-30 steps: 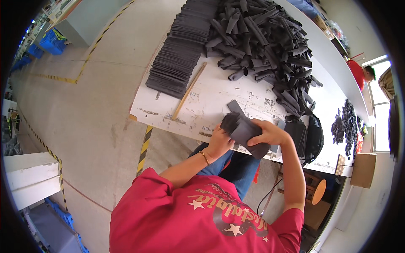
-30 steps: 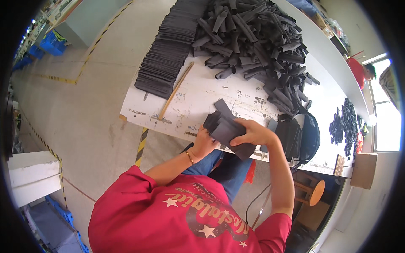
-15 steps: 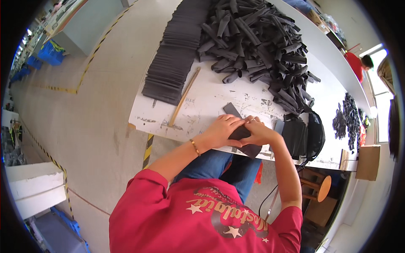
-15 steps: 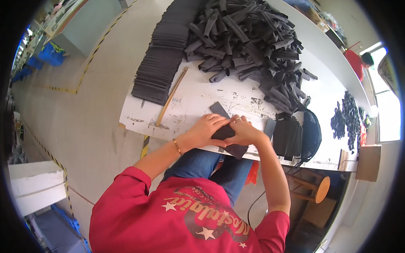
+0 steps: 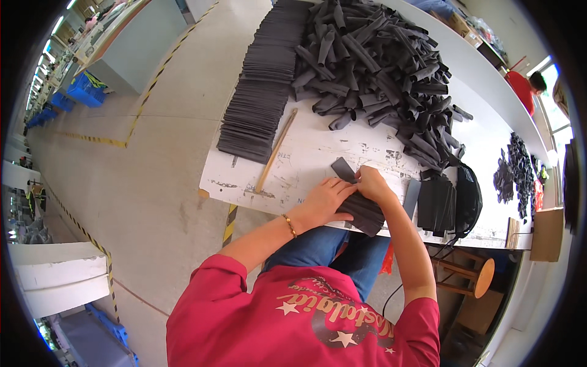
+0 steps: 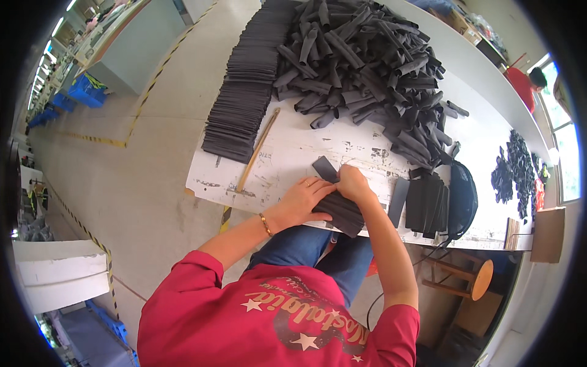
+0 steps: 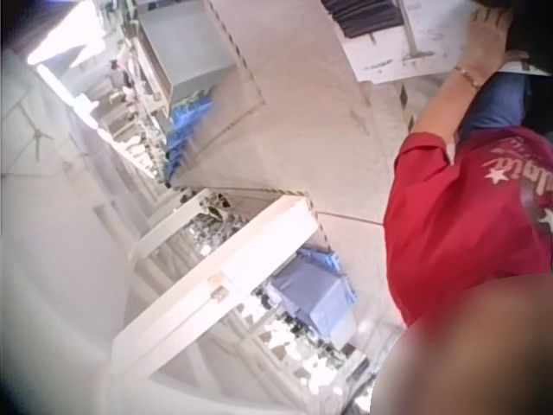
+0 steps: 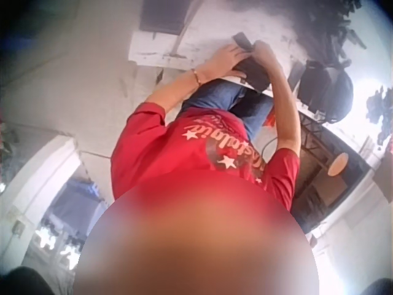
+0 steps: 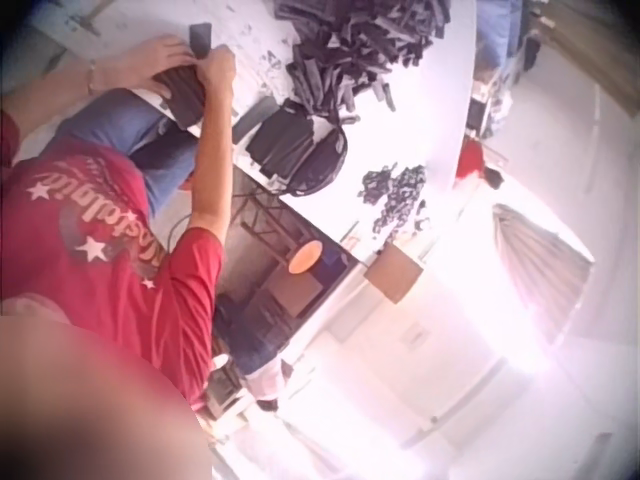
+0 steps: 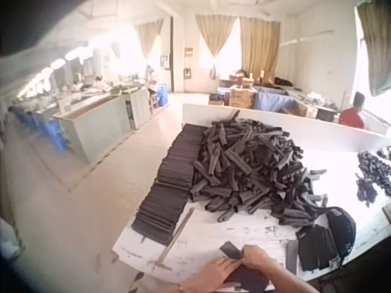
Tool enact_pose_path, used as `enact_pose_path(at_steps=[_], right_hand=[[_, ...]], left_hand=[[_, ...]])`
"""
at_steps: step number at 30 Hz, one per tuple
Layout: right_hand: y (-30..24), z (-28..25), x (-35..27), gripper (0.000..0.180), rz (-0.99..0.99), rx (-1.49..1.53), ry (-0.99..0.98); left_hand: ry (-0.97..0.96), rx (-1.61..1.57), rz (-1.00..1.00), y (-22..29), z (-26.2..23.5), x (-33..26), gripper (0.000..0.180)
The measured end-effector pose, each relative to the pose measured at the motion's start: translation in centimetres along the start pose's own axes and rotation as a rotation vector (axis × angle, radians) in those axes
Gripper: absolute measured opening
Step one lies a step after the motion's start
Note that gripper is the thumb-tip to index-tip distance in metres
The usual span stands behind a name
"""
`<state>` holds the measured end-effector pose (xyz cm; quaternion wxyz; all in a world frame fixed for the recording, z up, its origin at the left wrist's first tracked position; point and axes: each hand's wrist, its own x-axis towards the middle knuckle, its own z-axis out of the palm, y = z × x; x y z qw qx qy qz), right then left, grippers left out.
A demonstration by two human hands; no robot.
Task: Aligning and stacking thin black plastic strips on a workbench.
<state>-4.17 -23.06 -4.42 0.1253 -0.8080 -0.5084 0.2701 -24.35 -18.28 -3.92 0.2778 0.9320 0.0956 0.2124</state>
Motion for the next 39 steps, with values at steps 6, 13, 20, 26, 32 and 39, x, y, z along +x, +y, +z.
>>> enact_pose_path(at_steps=[6, 13, 20, 26, 32, 39], right_hand=[[-2.3, -0.1, -0.8, 0.037, 0.102, -0.173, 0.162], [-1.6, 0.5, 0.0, 0.039, 0.086, -0.164, 0.029], [-2.2, -3.6, -2.3, 0.022, -0.158, 0.275, 0.438], [-6.6, -7.3, -13.6, 0.017, -0.376, 0.341, -0.143], [-2.4, -0.7, -13.0, 0.034, -0.414, -0.020, 0.317], [-2.0, -1.0, -11.5, 0.049, -0.202, 0.184, 0.222]], left_hand=[[0.081, 0.031, 0.047, 0.2, 0.2, -1.2, 0.071], [0.110, 0.037, 0.068, 0.5, 0.6, -1.6, 0.072], [0.118, 0.000, 0.069, 0.2, 1.0, -1.7, 0.068], [0.128, 0.056, 0.099, -1.9, 1.6, -1.2, 0.068], [0.033, 0.072, 0.080, -0.8, 0.9, 0.1, 0.063], [-0.080, 0.146, 0.192, -1.1, -0.5, 1.2, 0.079]])
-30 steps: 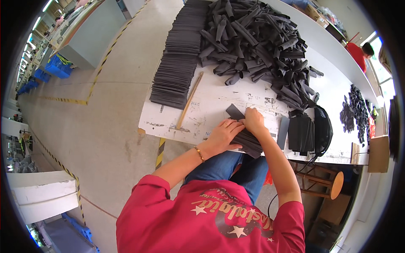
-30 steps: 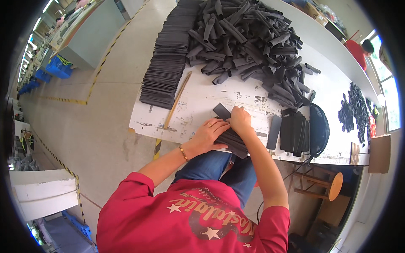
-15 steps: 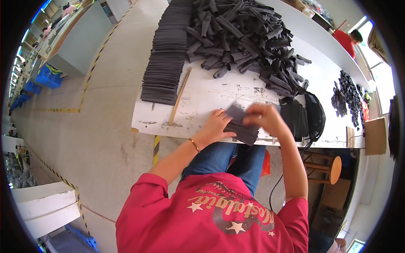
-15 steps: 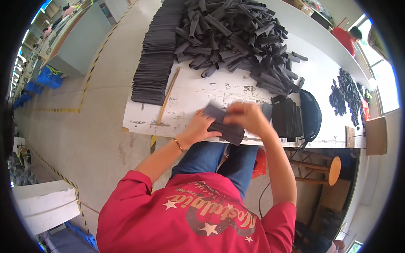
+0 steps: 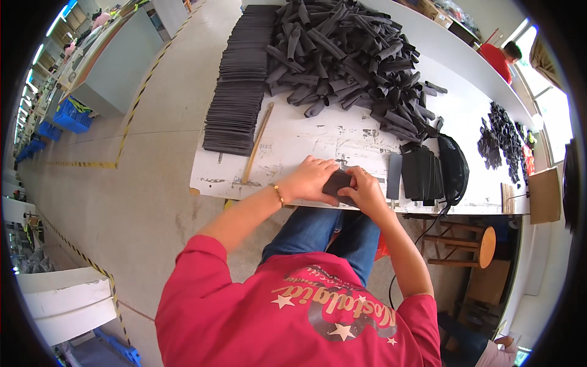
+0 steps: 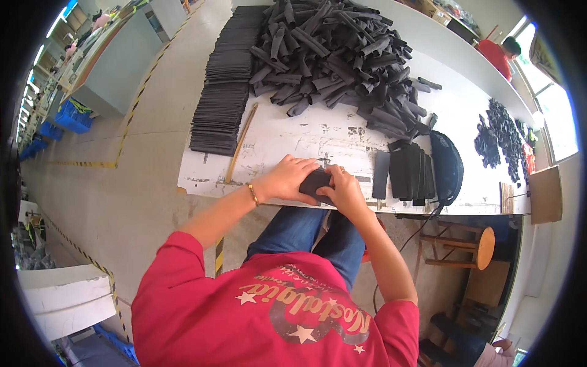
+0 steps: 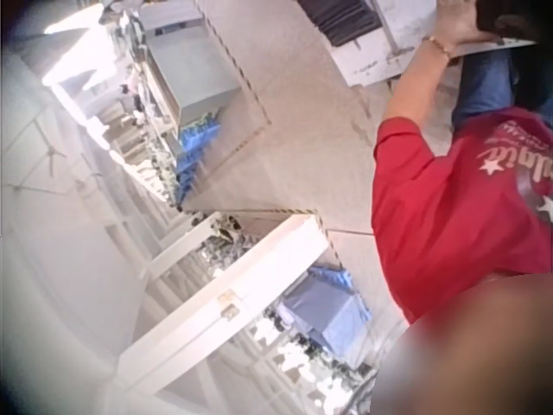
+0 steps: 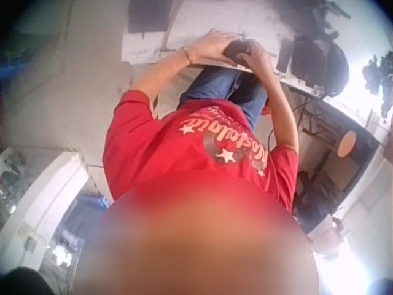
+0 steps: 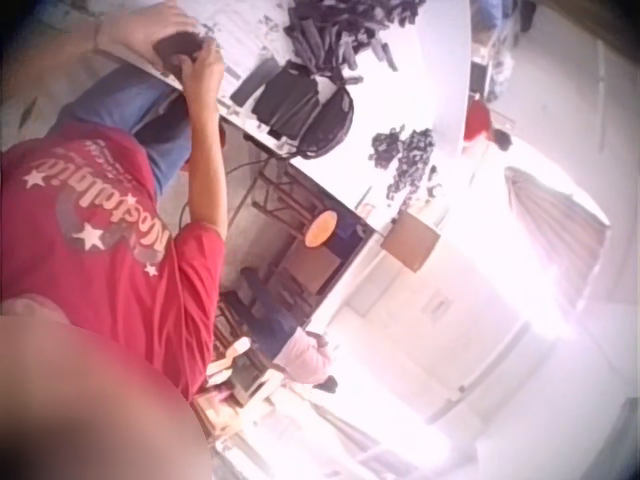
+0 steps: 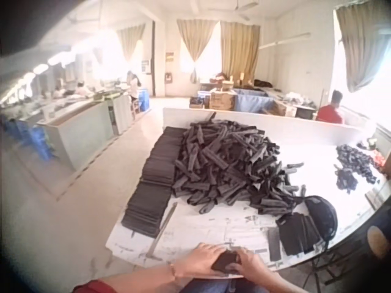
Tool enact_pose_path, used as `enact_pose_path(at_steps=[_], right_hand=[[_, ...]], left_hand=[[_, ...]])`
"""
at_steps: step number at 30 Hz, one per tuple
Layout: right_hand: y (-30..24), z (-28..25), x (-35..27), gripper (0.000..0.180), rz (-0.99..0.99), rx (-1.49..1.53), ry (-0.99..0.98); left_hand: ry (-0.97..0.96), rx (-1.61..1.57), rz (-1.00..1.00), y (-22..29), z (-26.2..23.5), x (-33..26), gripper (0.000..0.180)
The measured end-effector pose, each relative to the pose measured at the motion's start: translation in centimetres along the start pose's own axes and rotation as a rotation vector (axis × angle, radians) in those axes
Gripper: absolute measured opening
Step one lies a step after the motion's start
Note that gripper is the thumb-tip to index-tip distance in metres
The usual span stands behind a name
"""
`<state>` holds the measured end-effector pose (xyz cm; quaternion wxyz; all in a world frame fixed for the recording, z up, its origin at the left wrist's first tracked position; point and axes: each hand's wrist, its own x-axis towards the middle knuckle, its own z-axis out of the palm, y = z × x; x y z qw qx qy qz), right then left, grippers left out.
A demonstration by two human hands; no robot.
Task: Aligning and stacking thin black plastic strips on a workbench.
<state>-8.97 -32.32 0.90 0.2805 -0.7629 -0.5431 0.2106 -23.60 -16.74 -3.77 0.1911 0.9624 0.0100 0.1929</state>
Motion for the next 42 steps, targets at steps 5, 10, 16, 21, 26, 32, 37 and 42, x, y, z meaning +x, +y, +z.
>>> enact_pose_path(at_steps=[5, 10, 16, 21, 26, 32, 37, 42], right_hand=[[-1.6, 0.9, -0.3, 0.048, -0.101, -0.393, 0.084], [0.3, 0.3, 0.6, 0.100, -0.010, -0.353, -0.041], [0.1, -0.5, 2.1, 0.123, 0.061, -0.438, -0.354], [-0.2, -0.2, 1.6, 0.112, 0.041, -0.508, -0.343], [1.3, 0.3, 1.2, 0.082, 0.002, -0.416, -0.241], [-3.6, -6.5, 3.6, 0.090, -0.128, -0.607, 0.121], [5.4, -1.7, 7.1, 0.108, -0.113, -0.557, 0.004], [2.1, -4.9, 7.7, 0.108, -0.136, -0.505, 0.151]], left_hand=[[-0.577, -0.056, -0.120, -0.9, -1.3, 4.5, 0.078], [-0.442, -0.152, -0.125, -0.9, 0.6, 3.1, 0.088], [-0.341, 0.014, -0.219, 0.2, 0.2, 2.6, 0.084], [-0.299, 0.033, -0.199, 1.3, -0.2, 1.5, 0.073], [-0.217, 0.000, -0.203, 1.2, -0.2, 1.9, 0.069], [0.160, 0.097, -0.067, 1.1, -4.4, 6.4, 0.081], [-0.147, 0.136, -0.099, -3.4, 2.1, 6.1, 0.106], [-0.231, 0.172, -0.127, -3.3, 1.6, 6.6, 0.115]])
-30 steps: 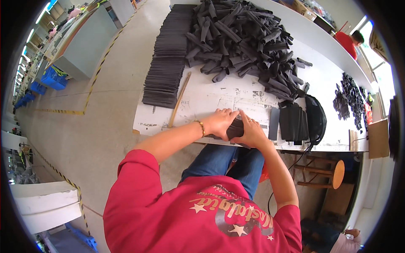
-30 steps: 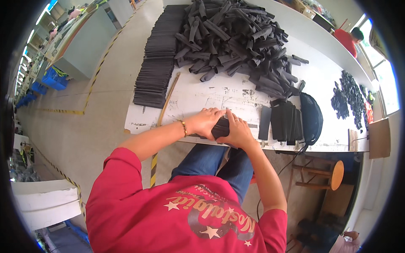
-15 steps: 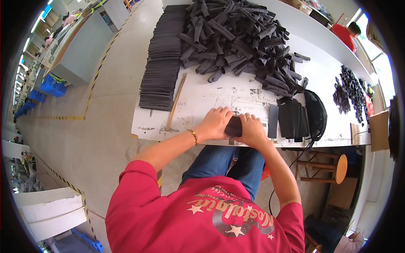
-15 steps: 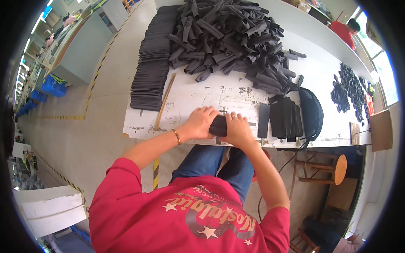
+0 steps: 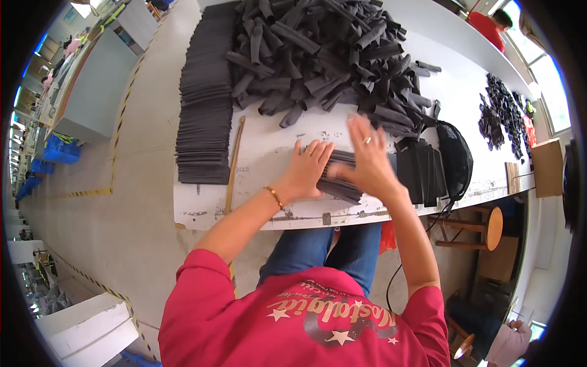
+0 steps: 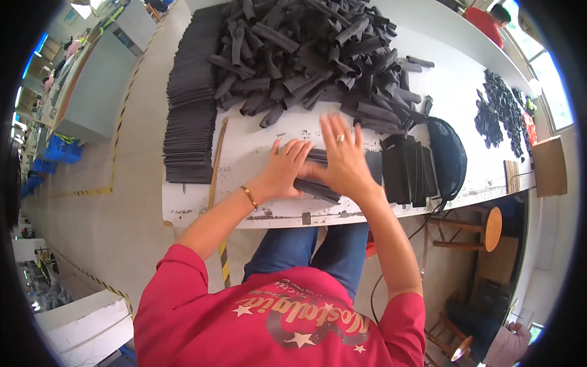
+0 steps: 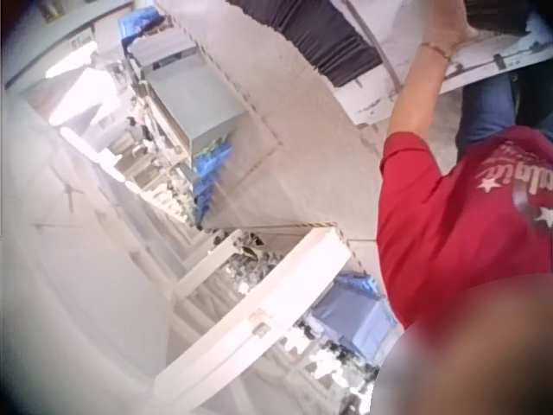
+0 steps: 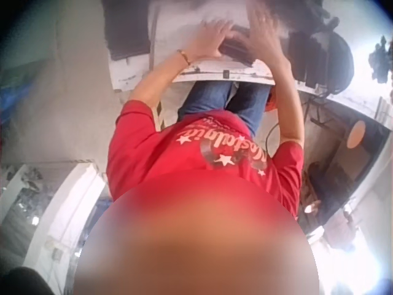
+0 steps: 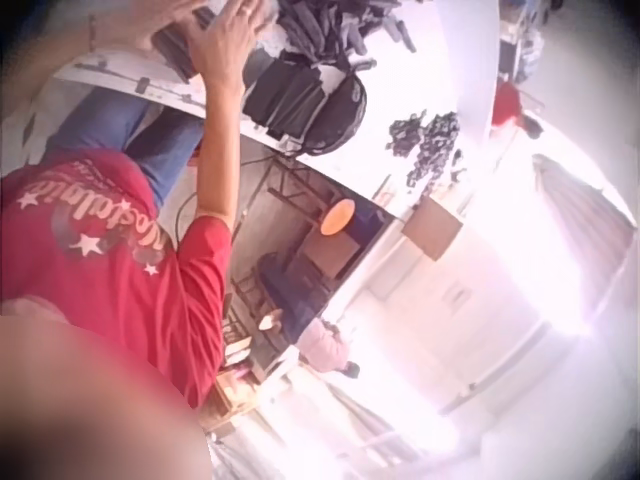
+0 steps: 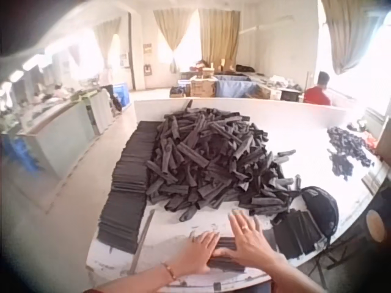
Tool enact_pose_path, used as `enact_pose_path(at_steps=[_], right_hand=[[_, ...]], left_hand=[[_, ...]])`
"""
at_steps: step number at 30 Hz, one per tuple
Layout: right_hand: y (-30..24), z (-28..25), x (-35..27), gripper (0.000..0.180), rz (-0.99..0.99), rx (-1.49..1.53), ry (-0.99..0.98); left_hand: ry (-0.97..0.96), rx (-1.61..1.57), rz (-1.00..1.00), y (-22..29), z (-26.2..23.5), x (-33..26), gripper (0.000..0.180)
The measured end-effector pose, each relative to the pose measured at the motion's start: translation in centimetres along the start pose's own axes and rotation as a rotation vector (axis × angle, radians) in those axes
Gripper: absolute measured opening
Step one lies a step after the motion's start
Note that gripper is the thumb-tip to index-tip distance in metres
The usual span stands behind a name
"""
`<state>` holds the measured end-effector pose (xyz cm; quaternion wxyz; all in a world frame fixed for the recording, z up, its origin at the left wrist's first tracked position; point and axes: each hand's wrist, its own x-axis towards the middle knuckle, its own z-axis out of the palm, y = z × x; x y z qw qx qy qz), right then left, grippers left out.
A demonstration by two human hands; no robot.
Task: Aligning and stacking thin black plastic strips on a workbench.
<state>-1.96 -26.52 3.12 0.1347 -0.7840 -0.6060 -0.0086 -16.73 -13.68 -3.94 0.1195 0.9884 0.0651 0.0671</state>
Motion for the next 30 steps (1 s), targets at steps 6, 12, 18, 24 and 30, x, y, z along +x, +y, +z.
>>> enact_pose_path(at_steps=[6, 12, 18, 24, 30], right_hand=[[-1.4, 7.6, -0.6, 0.076, 0.122, -0.033, 0.017], [3.5, 5.1, -1.3, 0.064, 0.327, 1.088, 0.356], [1.9, 9.0, -3.6, 0.083, 0.410, 1.318, 0.322], [0.7, 9.2, -2.3, 0.078, 0.319, 1.284, 0.254], [0.2, 8.4, -1.3, 0.065, 0.375, 0.252, -0.023]], left_hand=[[-0.010, -0.005, -0.013, 0.6, -0.2, -0.2, 0.115], [0.016, -0.162, -0.053, -0.6, -0.3, -0.7, 0.113], [0.025, -0.176, -0.154, 0.3, -0.2, -0.9, 0.119], [0.196, -0.349, -0.114, -1.0, 0.1, -1.2, 0.126], [-0.006, -0.371, -0.219, -1.6, -0.1, -1.2, 0.129]])
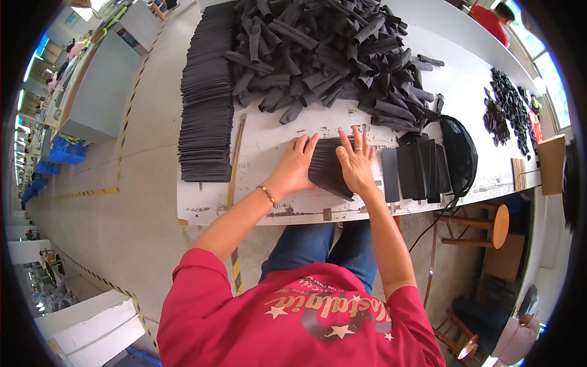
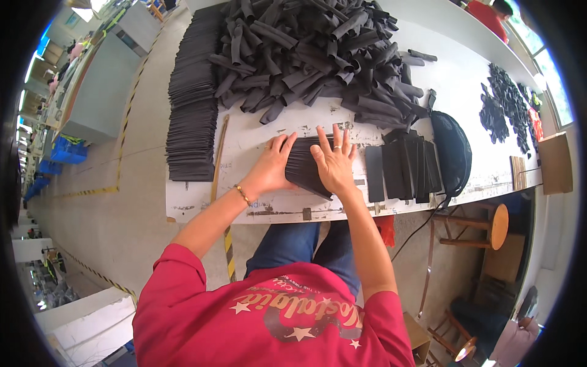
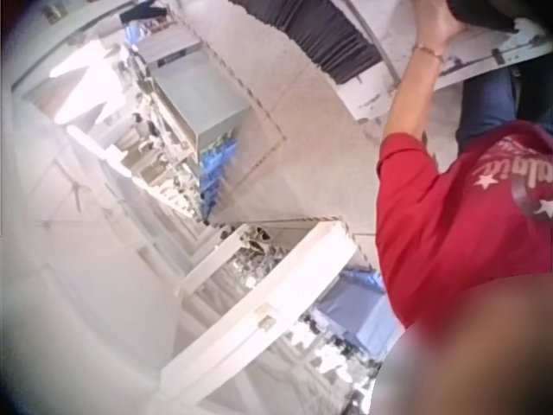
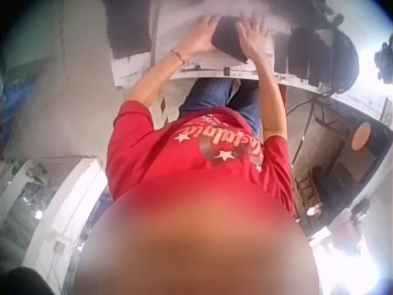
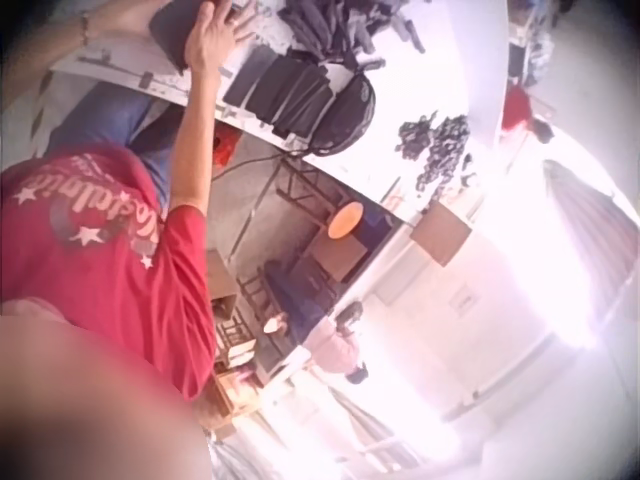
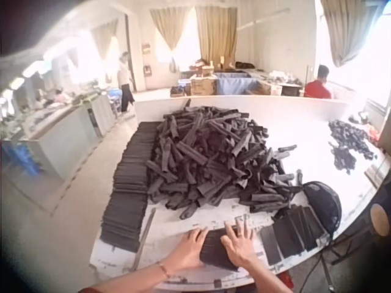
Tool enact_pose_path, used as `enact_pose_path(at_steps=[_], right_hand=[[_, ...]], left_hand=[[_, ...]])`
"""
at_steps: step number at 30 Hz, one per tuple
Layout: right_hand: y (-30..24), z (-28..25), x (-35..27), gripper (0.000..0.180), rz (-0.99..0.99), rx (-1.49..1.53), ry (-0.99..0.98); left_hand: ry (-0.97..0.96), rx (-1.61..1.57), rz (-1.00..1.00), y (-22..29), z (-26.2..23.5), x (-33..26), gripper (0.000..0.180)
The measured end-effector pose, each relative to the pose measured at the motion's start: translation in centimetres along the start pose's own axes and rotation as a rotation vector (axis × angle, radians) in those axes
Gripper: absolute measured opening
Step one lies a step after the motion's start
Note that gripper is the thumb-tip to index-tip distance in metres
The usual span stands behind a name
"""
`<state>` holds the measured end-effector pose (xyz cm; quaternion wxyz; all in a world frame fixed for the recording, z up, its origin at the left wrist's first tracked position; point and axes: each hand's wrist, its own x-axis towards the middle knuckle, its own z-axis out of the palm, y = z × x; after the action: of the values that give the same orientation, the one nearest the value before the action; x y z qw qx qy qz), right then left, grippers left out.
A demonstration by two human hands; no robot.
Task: Aligning and stacking thin black plastic strips on a workbench.
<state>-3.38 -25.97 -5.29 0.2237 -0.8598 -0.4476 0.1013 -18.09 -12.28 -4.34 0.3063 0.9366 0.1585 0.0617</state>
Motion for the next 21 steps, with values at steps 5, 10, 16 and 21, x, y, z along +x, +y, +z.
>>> enact_pose_path(at_steps=[5, 10, 16, 21], right_hand=[[-0.9, -0.4, 2.0, 0.068, -0.324, -0.177, 0.075], [-2.9, -1.9, -0.3, 0.098, -0.258, -0.200, -0.231], [-3.1, -2.3, -0.8, 0.102, -0.256, -0.307, -0.293], [-1.6, -4.6, -0.8, 0.091, -0.173, -0.105, -0.155]], left_hand=[[0.080, 0.266, -0.022, 1.4, -0.1, -0.3, 0.129], [0.176, 0.123, 0.039, -1.3, 1.2, -0.2, 0.130], [0.080, 0.271, 0.003, 0.7, -0.7, -0.7, 0.136], [0.229, 0.102, 0.027, -0.2, -2.0, -4.5, 0.139]])
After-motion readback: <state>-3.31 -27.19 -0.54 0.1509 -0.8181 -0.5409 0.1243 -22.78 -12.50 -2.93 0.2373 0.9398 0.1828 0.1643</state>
